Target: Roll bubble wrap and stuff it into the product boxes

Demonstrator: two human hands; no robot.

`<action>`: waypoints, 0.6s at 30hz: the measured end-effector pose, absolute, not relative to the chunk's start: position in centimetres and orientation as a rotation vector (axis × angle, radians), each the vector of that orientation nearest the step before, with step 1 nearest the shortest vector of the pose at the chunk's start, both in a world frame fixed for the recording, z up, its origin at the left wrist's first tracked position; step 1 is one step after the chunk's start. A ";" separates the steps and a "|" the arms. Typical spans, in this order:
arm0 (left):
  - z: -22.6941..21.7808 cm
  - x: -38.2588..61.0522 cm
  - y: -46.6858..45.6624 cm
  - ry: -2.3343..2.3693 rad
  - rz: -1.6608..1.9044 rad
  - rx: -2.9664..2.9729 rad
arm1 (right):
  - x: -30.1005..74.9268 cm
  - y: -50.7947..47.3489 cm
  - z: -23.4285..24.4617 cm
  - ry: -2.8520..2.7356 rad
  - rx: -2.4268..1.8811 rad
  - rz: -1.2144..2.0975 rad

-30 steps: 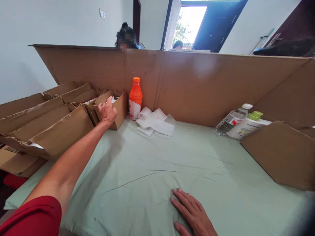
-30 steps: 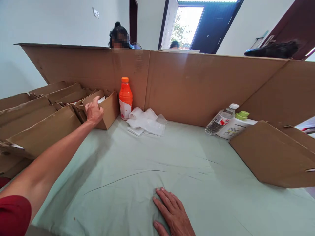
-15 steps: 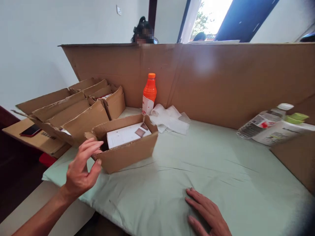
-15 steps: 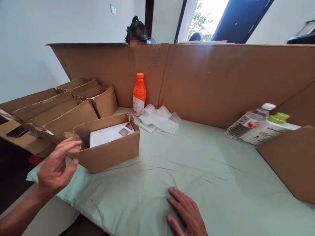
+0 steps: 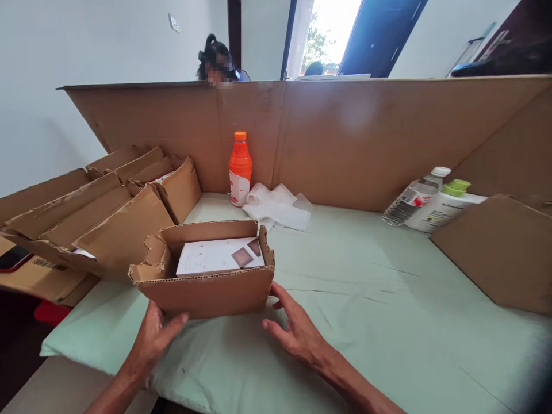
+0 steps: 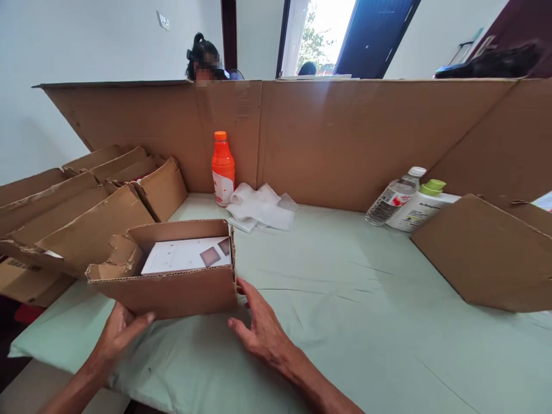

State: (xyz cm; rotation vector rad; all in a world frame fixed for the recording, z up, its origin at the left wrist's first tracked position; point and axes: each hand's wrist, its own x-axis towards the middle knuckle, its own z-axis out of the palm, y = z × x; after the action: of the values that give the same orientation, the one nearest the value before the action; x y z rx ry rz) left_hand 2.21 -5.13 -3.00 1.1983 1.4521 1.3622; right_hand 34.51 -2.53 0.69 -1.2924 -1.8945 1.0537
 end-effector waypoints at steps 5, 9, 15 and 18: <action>-3.8 5.0 -3.3 1.296 1.242 1.296 | 37.4 -3.2 -0.8 -1.753 -1.400 0.876; -2.2 9.6 -0.2 1.091 1.091 1.440 | 41.9 -3.9 -1.5 -1.568 -1.556 0.776; -1.5 13.9 3.6 1.020 1.109 1.541 | 44.6 -3.6 -2.4 -1.450 -1.617 0.753; -2.6 13.8 4.1 1.107 1.152 1.509 | 44.8 -2.6 -2.8 -1.457 -1.591 0.751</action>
State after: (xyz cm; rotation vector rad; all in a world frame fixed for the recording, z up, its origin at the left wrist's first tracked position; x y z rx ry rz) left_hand 13.77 4.11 -2.60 1.5092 1.1074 1.1522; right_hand 44.81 -2.55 -2.79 -1.5911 -1.4574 0.7507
